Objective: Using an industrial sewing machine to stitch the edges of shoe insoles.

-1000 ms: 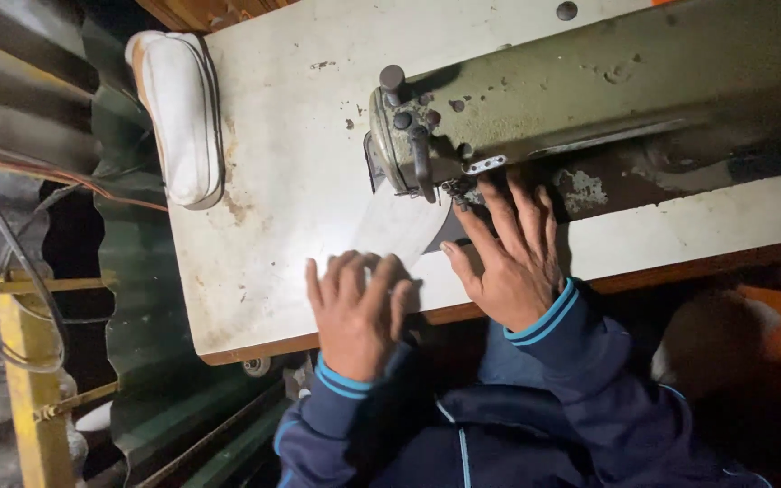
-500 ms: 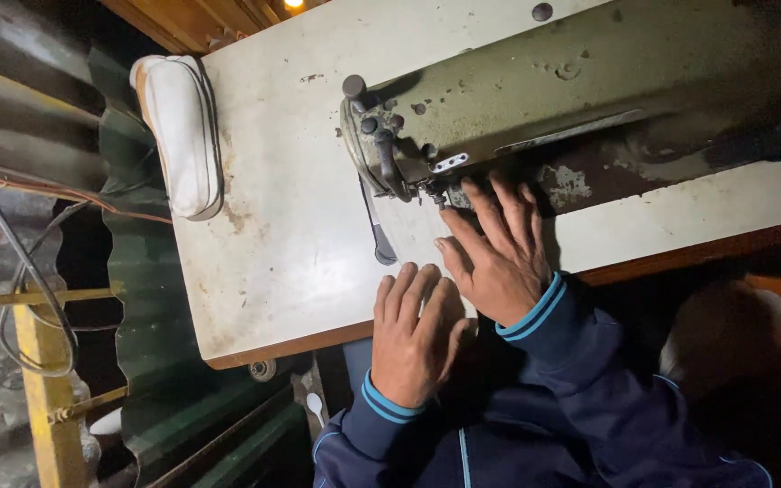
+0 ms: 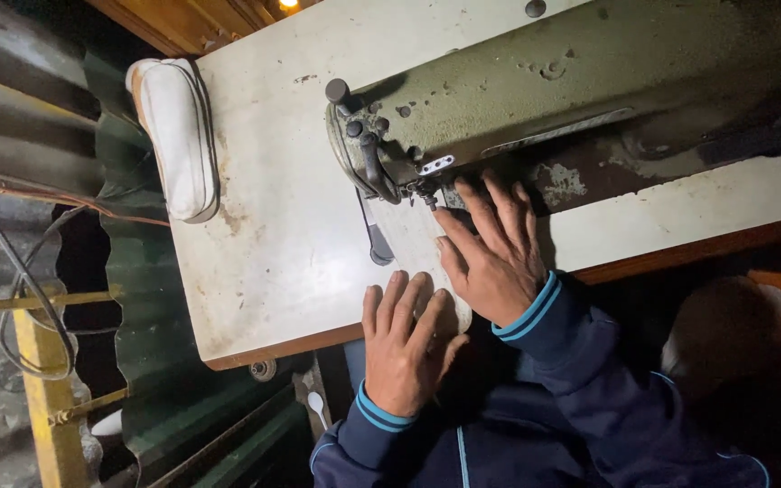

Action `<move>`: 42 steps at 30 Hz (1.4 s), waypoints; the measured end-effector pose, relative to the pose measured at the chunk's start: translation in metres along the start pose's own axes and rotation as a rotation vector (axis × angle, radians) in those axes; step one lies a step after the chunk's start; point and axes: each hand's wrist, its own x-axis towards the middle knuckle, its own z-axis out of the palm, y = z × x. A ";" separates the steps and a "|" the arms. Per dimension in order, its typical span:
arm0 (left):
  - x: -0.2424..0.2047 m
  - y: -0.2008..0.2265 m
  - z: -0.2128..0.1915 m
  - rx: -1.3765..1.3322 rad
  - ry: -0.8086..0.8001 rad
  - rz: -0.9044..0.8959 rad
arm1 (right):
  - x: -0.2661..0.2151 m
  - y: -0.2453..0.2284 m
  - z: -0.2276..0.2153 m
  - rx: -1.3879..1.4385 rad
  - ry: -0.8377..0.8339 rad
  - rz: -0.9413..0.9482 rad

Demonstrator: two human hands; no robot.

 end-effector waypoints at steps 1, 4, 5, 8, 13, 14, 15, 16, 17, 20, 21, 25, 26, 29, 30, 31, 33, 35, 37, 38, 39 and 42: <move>0.000 0.000 0.001 0.003 0.009 -0.003 | 0.000 0.000 0.000 -0.003 0.004 -0.009; 0.001 -0.002 0.002 -0.006 0.007 -0.010 | 0.000 0.001 0.001 0.000 0.012 -0.011; 0.002 -0.001 0.001 -0.007 0.007 -0.012 | 0.000 0.001 0.001 0.000 0.010 -0.011; 0.004 -0.003 -0.001 -0.005 -0.001 -0.023 | 0.001 0.000 0.000 0.007 0.000 -0.005; 0.002 -0.006 0.001 -0.010 0.005 -0.029 | 0.001 0.000 0.000 0.010 0.001 -0.013; 0.004 -0.007 0.000 -0.011 0.005 -0.030 | 0.002 0.000 -0.001 0.009 -0.001 -0.014; 0.004 -0.008 0.000 -0.007 0.004 -0.032 | 0.003 -0.001 -0.002 0.007 0.009 -0.019; 0.005 -0.008 -0.001 -0.002 0.004 -0.034 | 0.004 -0.001 -0.003 0.004 0.018 -0.024; 0.005 -0.010 0.000 -0.003 0.005 -0.036 | 0.004 -0.002 -0.002 0.004 0.016 -0.025; 0.005 -0.012 -0.001 0.007 -0.003 -0.043 | 0.003 -0.002 -0.001 -0.011 0.002 -0.019; 0.006 -0.013 -0.001 0.002 -0.005 -0.039 | 0.002 -0.002 0.000 -0.005 -0.005 -0.017; 0.007 -0.017 0.000 0.008 -0.007 -0.034 | 0.003 -0.001 -0.002 0.012 -0.004 -0.013; 0.008 -0.017 0.000 0.007 -0.007 -0.034 | 0.004 -0.001 -0.001 0.012 -0.004 -0.013; 0.009 -0.018 0.000 0.000 -0.008 -0.051 | 0.003 -0.002 -0.001 0.008 -0.014 -0.007; 0.010 -0.018 -0.001 -0.002 -0.009 -0.050 | 0.003 -0.002 -0.001 0.008 -0.013 -0.006; 0.011 -0.018 -0.001 -0.005 -0.011 -0.048 | 0.003 -0.002 -0.001 0.008 -0.013 -0.004; 0.011 -0.019 0.005 -0.019 0.013 -0.069 | 0.001 -0.001 0.003 0.024 0.014 -0.015; 0.012 -0.020 0.009 -0.033 0.036 -0.089 | 0.000 0.000 0.005 0.041 0.042 -0.025; 0.013 -0.021 0.010 -0.046 0.025 -0.106 | 0.000 0.000 0.006 0.040 0.052 -0.028; 0.014 -0.021 0.009 -0.045 0.026 -0.107 | 0.001 0.000 0.007 0.041 0.052 -0.029; 0.015 -0.020 0.008 -0.047 0.028 -0.110 | 0.001 -0.001 0.007 0.040 0.058 -0.027; 0.014 -0.021 0.008 -0.036 0.032 -0.114 | 0.000 0.000 0.008 0.050 0.058 -0.022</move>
